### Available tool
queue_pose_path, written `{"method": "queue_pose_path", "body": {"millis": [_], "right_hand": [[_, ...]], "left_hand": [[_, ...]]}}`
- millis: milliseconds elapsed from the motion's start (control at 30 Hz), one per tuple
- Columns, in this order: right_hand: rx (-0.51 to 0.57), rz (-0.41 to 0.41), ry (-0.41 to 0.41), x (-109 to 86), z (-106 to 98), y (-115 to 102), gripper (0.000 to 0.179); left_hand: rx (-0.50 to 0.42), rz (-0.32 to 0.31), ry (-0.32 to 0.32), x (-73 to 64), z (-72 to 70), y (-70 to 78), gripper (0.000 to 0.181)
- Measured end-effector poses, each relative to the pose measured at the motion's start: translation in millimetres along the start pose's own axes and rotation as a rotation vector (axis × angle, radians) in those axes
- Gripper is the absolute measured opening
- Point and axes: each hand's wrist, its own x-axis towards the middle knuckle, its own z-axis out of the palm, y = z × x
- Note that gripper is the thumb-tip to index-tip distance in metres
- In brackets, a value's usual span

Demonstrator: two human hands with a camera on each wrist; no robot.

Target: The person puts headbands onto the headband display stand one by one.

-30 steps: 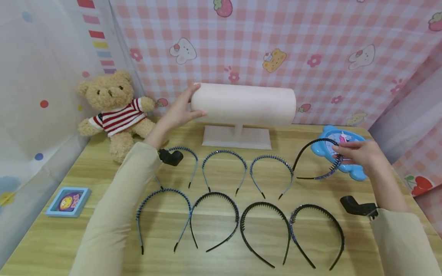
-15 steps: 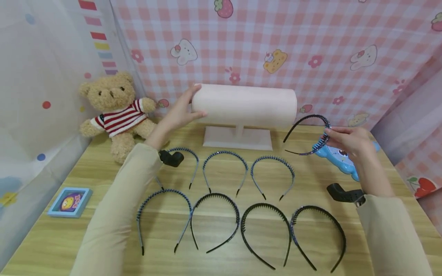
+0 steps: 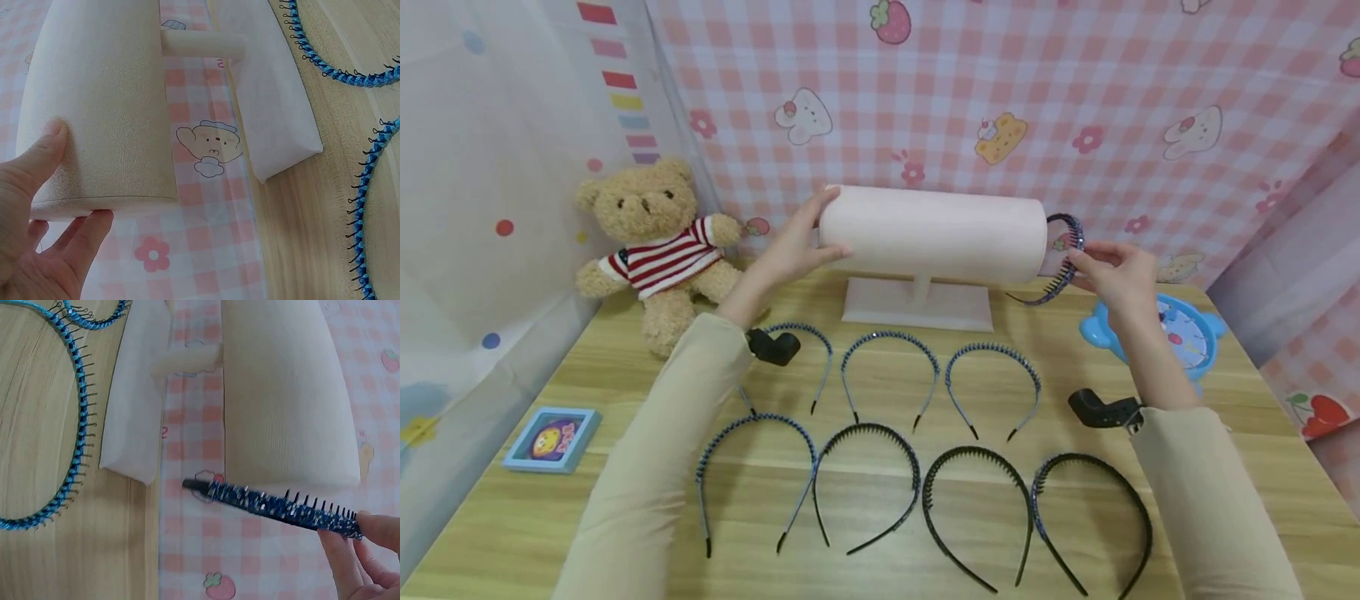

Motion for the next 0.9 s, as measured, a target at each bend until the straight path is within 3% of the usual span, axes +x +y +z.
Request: {"method": "queue_pose_path", "body": {"millis": [133,367,700,900], "right_hand": [[-0.155,-0.082,0.015,0.9,14,-6,0.048],[-0.281,-0.208,0.074,1.3,27,-10,0.037],[-0.269,-0.312,0.058,9.9,26,-3,0.043],[-0.250,-0.269,-0.087,22.4,15,3,0.059]], "left_hand": [[-0.009,0.000,-0.001,-0.3,-0.2,-0.8,0.083],[0.000,0.008,-0.006,0.7,0.9,-3.3,0.083],[-0.001,0.012,-0.002,-0.2,-0.7,-2.9,0.082],[0.014,0.010,-0.008,-0.9,0.4,-3.6,0.082]]}}
